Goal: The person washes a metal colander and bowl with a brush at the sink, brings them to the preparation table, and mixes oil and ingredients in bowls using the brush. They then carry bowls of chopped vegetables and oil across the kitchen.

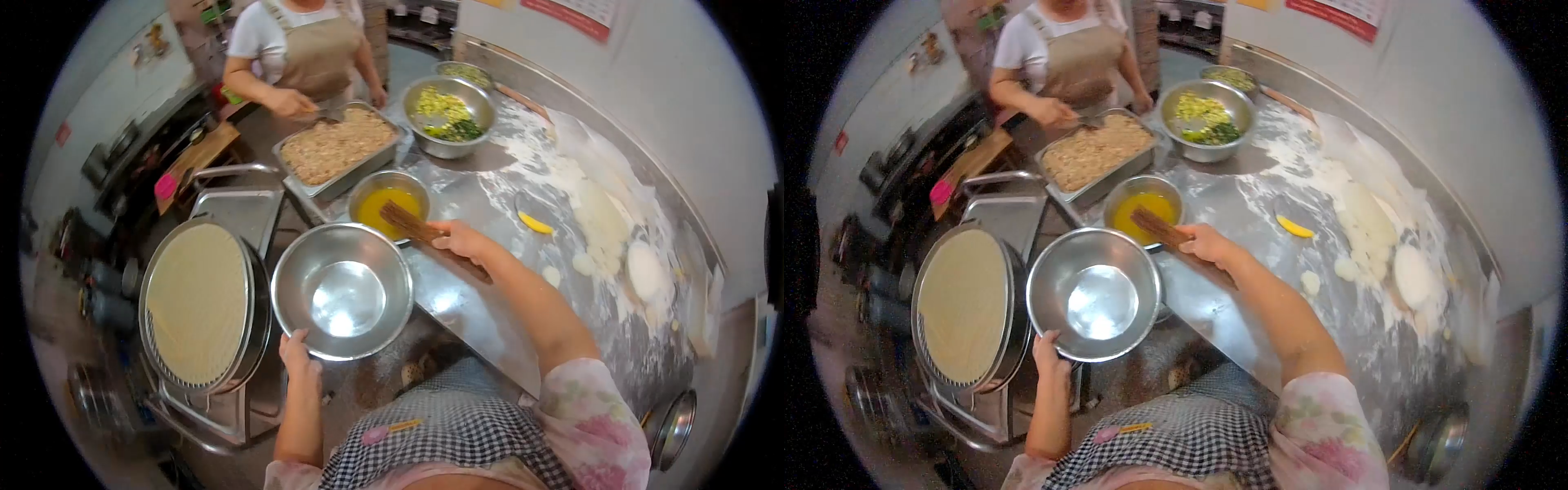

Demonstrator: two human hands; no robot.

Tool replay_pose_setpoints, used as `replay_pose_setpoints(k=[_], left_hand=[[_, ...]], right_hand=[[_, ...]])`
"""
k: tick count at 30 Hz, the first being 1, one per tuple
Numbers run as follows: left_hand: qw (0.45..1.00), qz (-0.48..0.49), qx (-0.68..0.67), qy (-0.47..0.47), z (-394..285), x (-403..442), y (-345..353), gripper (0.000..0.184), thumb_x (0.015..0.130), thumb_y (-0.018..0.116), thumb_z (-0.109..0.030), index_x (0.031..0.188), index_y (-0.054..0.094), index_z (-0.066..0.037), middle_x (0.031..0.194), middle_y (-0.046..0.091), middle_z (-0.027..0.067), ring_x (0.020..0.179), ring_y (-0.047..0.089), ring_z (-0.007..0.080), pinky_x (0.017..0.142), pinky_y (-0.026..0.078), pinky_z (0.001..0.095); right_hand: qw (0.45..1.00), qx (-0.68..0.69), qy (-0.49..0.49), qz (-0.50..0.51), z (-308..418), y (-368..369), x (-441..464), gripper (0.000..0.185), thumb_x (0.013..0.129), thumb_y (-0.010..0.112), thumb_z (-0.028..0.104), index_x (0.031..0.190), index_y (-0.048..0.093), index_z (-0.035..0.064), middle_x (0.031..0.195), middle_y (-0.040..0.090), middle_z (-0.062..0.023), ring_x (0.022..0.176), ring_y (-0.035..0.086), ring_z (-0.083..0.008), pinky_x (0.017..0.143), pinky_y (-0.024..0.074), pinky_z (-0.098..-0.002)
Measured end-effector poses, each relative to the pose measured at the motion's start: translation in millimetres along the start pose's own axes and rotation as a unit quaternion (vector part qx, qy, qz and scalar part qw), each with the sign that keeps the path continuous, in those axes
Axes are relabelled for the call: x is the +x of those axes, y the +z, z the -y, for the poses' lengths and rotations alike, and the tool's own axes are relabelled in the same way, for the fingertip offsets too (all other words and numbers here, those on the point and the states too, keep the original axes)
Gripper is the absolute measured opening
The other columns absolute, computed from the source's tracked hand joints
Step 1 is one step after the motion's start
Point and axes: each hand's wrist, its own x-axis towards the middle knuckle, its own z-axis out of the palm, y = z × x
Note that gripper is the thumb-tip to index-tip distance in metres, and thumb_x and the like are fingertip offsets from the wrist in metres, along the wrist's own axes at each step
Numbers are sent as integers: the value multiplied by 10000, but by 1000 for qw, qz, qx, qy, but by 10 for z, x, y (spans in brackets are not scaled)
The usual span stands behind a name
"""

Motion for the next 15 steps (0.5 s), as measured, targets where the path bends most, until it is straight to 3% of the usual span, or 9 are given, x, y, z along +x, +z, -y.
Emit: replay_pose_setpoints(k=[1,3,4,5,7,8,9,13,15], left_hand=[[1000,4,24,4,7,21,-25,272,708,523,23,977,522,-17,902,547,101,827,539,234,718,461,385],[996,82,21,-12,36,95,-98,318,696,510,11,1014,508,-12,943,530,115,851,537,258,742,464,402],[998,65,4,-8,99,140,-118,366,691,487,14,1057,493,4,986,526,130,883,539,273,751,467,411],[988,153,13,-27,105,229,-167,394,693,473,13,1086,477,29,1020,525,148,924,542,290,777,471,422],[982,172,39,-60,59,148,-97,422,693,461,1,1112,469,45,1040,528,170,948,550,306,822,480,430],[981,177,42,-74,59,-5,31,428,693,461,-4,1117,471,52,1040,536,174,923,564,300,806,490,416],[968,238,71,-31,155,75,-38,422,696,467,-9,1113,475,56,1039,539,172,915,569,293,796,493,406],[944,294,134,-69,283,-670,642,415,703,488,-30,1106,478,67,1041,544,163,910,574,272,786,492,374],[907,376,183,-49,591,-1117,979,404,730,497,-32,1124,472,53,1051,539,151,919,567,260,794,483,352]], right_hand=[[975,206,78,16,141,90,-173,522,798,554,131,1303,427,158,886,591,-46,711,549,-123,584,473,-300],[937,347,-2,46,51,207,-362,553,787,582,146,1310,403,126,899,588,-48,678,559,-128,531,472,-266],[928,367,-4,57,207,247,-576,537,790,576,136,1300,409,114,944,583,-47,691,567,-132,534,480,-263],[911,408,-4,60,345,300,-807,522,797,563,124,1296,410,112,972,580,-51,688,572,-131,532,487,-270],[890,441,-29,114,285,320,-1112,521,807,537,102,1307,390,90,974,574,-62,696,574,-129,542,500,-281],[885,441,-59,139,183,324,-1237,584,822,540,113,1350,298,52,1000,540,-96,787,556,-142,597,506,-265],[876,457,-62,140,149,315,-1429,572,823,531,105,1346,305,48,1017,531,-99,794,548,-136,613,505,-256],[887,445,-99,70,8,182,-2385,590,809,559,161,1337,331,26,1025,535,-91,814,545,-142,675,480,-267],[893,435,-117,15,-193,32,-3018,607,803,575,186,1335,334,19,1047,534,-94,840,544,-149,698,476,-281]])
